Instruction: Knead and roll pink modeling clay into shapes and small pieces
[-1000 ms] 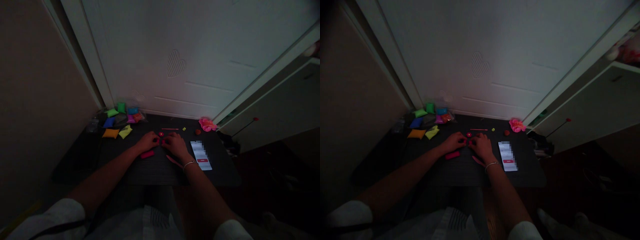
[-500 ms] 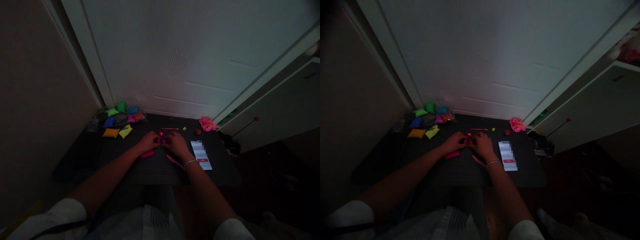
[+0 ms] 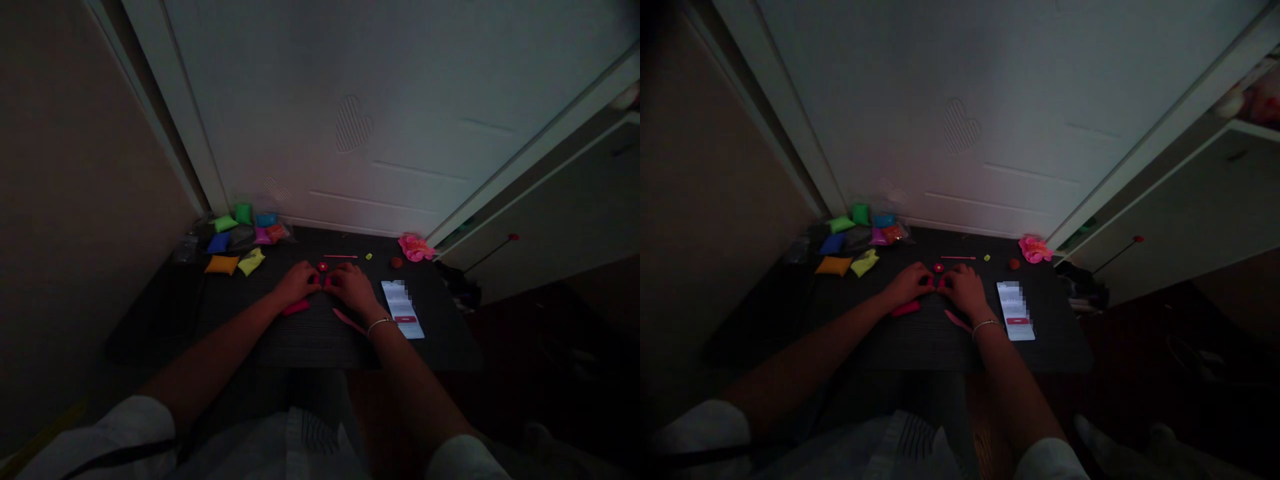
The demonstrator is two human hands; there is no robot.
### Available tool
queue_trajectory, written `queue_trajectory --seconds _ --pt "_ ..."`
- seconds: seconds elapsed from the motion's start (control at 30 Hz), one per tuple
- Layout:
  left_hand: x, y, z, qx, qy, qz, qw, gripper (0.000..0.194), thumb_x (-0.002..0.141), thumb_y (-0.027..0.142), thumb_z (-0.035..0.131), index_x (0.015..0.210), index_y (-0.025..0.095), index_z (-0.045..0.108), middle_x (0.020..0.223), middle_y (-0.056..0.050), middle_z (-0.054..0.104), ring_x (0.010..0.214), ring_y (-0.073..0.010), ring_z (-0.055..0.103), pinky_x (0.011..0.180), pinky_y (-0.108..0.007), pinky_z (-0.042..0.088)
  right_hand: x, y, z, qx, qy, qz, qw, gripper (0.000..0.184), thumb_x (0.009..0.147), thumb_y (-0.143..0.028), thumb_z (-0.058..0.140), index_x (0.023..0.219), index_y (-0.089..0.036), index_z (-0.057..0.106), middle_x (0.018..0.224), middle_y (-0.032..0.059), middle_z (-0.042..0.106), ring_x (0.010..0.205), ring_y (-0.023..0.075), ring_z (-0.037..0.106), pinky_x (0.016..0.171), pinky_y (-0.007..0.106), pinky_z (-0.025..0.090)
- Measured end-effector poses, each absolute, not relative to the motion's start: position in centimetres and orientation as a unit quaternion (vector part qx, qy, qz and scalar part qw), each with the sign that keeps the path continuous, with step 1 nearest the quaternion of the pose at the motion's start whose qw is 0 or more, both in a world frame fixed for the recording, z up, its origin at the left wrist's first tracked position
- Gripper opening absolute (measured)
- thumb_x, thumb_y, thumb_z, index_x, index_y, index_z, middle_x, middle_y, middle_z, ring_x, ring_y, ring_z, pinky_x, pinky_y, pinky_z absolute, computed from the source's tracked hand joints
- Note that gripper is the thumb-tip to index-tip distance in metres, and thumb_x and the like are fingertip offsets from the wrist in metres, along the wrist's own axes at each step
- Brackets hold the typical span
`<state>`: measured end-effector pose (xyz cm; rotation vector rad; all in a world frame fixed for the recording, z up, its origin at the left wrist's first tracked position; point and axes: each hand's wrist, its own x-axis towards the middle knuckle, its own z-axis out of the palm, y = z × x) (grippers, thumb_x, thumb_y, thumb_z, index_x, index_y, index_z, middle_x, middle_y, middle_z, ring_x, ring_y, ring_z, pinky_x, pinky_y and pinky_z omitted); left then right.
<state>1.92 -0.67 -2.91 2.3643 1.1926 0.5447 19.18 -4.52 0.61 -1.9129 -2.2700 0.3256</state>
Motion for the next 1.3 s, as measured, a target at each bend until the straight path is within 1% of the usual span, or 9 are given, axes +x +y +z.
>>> queue_trajectory --seconds 0.3,0.4,0.7,0.8,0.9,1.0,1.07,1.13,1.3 --pt "1.8 -0.6 -2.4 0.856 0.425 0.19 0.224 0.03 0.069 0.034 0.062 0.095 0.018 0.064 0.085 -0.004 0.053 0.08 -0.0177 0.053 0.072 -0.029 0.043 19.2 -4.5 0.7 -0.631 -0.759 0.127 0.095 0.027 0.072 -0.038 0.062 0.096 -0.027 0.062 0.108 0.0034 0.053 0.098 0.0206 0.048 0.081 0.032 0.039" --pt "1.7 -0.6 -2.2 0.855 0.425 0.19 0.229 0.033 0.068 0.033 0.063 0.097 0.019 0.063 0.085 -0.004 0.053 0.08 -0.0176 0.053 0.071 -0.028 0.043 19.3 -4.4 0.6 -0.632 -0.758 0.134 0.094 0.03 0.071 -0.038 0.064 0.098 -0.027 0.062 0.107 0.0036 0.052 0.097 0.0205 0.048 0.08 0.032 0.039" --pt "1.7 -0.7 -1.4 0.849 0.433 0.177 0.244 0.03 0.067 0.029 0.061 0.095 0.017 0.063 0.085 -0.004 0.054 0.077 -0.0163 0.054 0.069 -0.027 0.044 19.6 -4.5 0.4 -0.623 -0.763 0.132 0.115 0.036 0.069 -0.041 0.064 0.102 -0.027 0.061 0.106 0.0042 0.053 0.098 0.0208 0.048 0.082 0.032 0.039" --pt "0.9 -0.7 -0.7 0.837 0.452 0.185 0.247 0.035 0.068 0.033 0.06 0.1 0.017 0.061 0.089 -0.004 0.055 0.079 -0.0164 0.055 0.07 -0.027 0.044 20.8 -4.7 0.9 -0.627 -0.756 0.132 0.133 0.035 0.071 -0.041 0.062 0.102 -0.026 0.062 0.109 0.005 0.051 0.1 0.0208 0.047 0.084 0.033 0.038" --pt "-0.5 -1.2 0.2 0.836 0.459 0.173 0.245 0.036 0.07 0.038 0.059 0.1 0.017 0.061 0.093 -0.005 0.054 0.08 -0.0171 0.055 0.072 -0.028 0.044 22.5 -4.9 1.3 -0.63 -0.755 0.139 0.121 0.034 0.071 -0.038 0.063 0.102 -0.026 0.062 0.114 0.0057 0.049 0.104 0.0218 0.046 0.087 0.035 0.037" --pt "-1.9 -2.5 0.7 0.846 0.45 0.145 0.246 0.04 0.067 0.044 0.061 0.099 0.019 0.062 0.094 -0.005 0.055 0.084 -0.0191 0.055 0.074 -0.031 0.044 23.5 -5.0 1.2 -0.626 -0.759 0.148 0.098 0.039 0.07 -0.036 0.064 0.107 -0.026 0.06 0.115 0.0064 0.048 0.106 0.0225 0.046 0.088 0.036 0.036" --pt "-2.4 -3.7 0.6 0.844 0.45 0.148 0.251 0.045 0.066 0.048 0.06 0.101 0.019 0.061 0.097 -0.006 0.055 0.087 -0.0204 0.054 0.077 -0.032 0.043 23.5 -5.0 0.8 -0.623 -0.761 0.147 0.101 0.042 0.07 -0.036 0.064 0.11 -0.026 0.058 0.115 0.0067 0.048 0.106 0.0221 0.046 0.089 0.036 0.037" --pt "-2.6 -4.8 0.2 0.837 0.454 0.166 0.255 0.048 0.066 0.05 0.06 0.102 0.019 0.06 0.099 -0.006 0.055 0.091 -0.0212 0.053 0.079 -0.033 0.043 23.2 -5.0 0.3 -0.62 -0.762 0.146 0.113 0.04 0.072 -0.036 0.062 0.111 -0.026 0.057 0.113 0.0066 0.049 0.105 0.0211 0.047 0.089 0.035 0.037" --pt "-2.6 -6.7 -1.6 0.819 0.465 0.219 0.255 0.047 0.065 0.049 0.062 0.102 0.02 0.06 0.101 -0.006 0.055 0.095 -0.0215 0.051 0.084 -0.035 0.041 22.5 -4.9 -0.4 -0.629 -0.75 0.149 0.136 0.028 0.076 -0.035 0.058 0.102 -0.025 0.062 0.109 0.0055 0.051 0.103 0.0196 0.048 0.086 0.034 0.039"
